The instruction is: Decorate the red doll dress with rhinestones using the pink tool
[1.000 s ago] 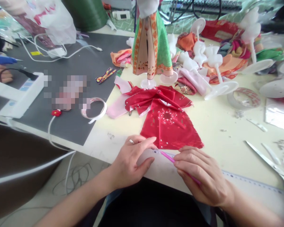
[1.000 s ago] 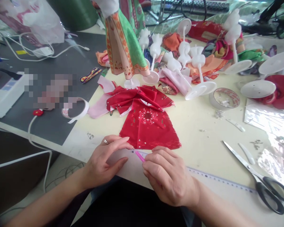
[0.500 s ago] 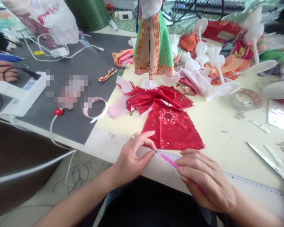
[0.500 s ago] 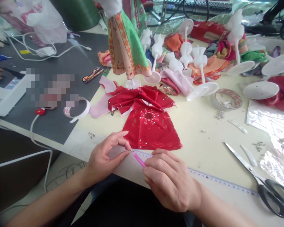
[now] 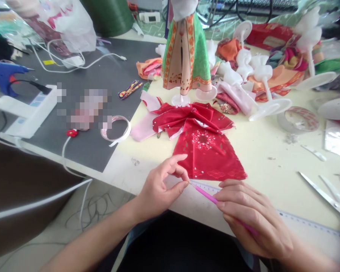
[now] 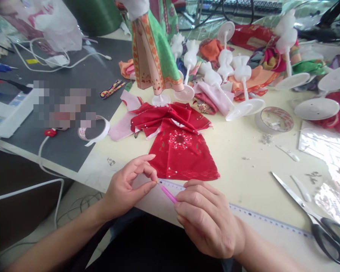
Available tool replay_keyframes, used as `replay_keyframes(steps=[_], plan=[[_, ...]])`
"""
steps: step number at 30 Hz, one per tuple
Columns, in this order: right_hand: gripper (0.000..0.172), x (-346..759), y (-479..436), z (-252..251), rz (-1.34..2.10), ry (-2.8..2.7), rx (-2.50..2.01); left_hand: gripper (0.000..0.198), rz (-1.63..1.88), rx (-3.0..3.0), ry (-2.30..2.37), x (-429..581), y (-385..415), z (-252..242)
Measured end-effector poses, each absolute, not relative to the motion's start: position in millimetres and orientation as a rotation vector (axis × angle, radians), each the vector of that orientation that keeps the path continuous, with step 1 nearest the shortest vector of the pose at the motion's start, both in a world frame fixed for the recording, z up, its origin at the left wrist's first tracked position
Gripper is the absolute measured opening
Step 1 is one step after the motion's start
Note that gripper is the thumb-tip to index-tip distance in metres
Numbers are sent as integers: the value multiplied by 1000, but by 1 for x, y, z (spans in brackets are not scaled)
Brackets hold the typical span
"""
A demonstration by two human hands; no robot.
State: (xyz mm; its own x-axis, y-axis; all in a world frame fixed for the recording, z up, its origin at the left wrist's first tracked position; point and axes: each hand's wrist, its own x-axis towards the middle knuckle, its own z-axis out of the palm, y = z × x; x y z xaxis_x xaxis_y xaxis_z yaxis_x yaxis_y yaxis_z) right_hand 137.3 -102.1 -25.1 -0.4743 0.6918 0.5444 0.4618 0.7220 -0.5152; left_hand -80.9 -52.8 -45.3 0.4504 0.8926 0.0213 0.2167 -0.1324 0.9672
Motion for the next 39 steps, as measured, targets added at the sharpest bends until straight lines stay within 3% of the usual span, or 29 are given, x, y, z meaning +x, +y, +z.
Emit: replay_keyframes(steps=[14, 22, 26, 39], plan=[[12, 137, -106, -27, 201, -2246, -846, 61, 850, 1578, 1094, -75, -61, -48], [27, 136, -104, -32, 378, -2094, -955, 62, 874, 1515, 1061, -84, -55, -39], [26, 133, -104, -45, 481, -2106, -1066, 64, 931, 1659, 1066, -84, -57, -40], [22, 124, -99, -44, 187, -2349, -1243, 69, 1008, 2016, 1062, -71, -68, -44]])
